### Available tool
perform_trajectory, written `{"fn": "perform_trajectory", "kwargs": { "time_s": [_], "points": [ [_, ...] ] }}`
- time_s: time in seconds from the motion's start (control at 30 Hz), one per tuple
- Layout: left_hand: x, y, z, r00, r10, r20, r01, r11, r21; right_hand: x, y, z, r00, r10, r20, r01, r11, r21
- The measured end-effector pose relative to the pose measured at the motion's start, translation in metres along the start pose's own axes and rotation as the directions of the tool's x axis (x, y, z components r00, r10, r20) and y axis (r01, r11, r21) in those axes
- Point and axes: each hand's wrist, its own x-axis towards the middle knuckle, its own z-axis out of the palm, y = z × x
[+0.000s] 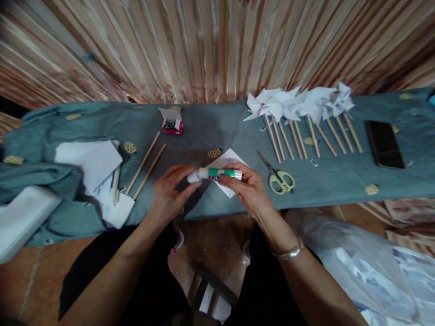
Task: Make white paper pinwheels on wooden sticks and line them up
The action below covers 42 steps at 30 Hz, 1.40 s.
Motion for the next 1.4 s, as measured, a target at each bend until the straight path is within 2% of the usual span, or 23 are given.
{"fn": "perform_trajectory", "kwargs": {
  "time_s": [0.2,0.43,0.6,0.9,1.03,1.13,1.2,1.27,1.33,1.4],
  "points": [
    [-0.002,-0.001,0.001,0.999,0.039,-0.012,-0.038,0.998,0.042,-0.001,0.000,0.002,1.000,0.015,0.002,-0.015,0.999,-0.037],
    [-0.002,-0.004,0.001,0.986,0.169,0.001,-0.168,0.980,0.109,-0.001,-0.002,-0.003,1.000,0.004,0.009,-0.003,0.995,-0.099],
    [-0.004,0.000,0.001,0.983,0.174,0.065,-0.182,0.974,0.137,0.000,-0.001,-0.007,0.999,-0.033,0.029,0.037,0.985,-0.171],
    [-0.006,0.004,0.001,0.976,0.204,0.081,-0.214,0.966,0.144,0.000,0.006,0.001,0.996,-0.056,0.068,0.072,0.963,-0.260],
    [-0.006,0.004,0.002,0.980,0.182,0.077,-0.190,0.977,0.101,0.000,0.005,0.006,0.992,-0.083,0.092,0.103,0.964,-0.245],
    [-0.004,-0.004,0.000,0.996,0.068,0.057,-0.073,0.992,0.103,0.001,0.003,0.000,0.984,-0.167,0.067,0.179,0.950,-0.256],
    [-0.001,-0.014,-0.005,0.999,-0.021,0.025,0.016,0.985,0.174,0.001,0.000,-0.012,0.965,-0.263,0.014,0.252,0.908,-0.333],
    [0.002,-0.023,-0.010,0.998,-0.061,0.024,0.052,0.959,0.278,-0.001,-0.003,-0.027,0.931,-0.364,-0.019,0.306,0.808,-0.503],
    [0.005,-0.027,-0.015,0.997,-0.071,0.040,0.052,0.930,0.365,-0.005,-0.005,-0.042,0.898,-0.440,0.019,0.326,0.636,-0.700],
    [0.006,-0.023,-0.015,0.999,-0.046,0.029,0.030,0.911,0.412,-0.010,-0.007,-0.053,0.866,-0.483,0.129,0.370,0.446,-0.815]
  ]
}}
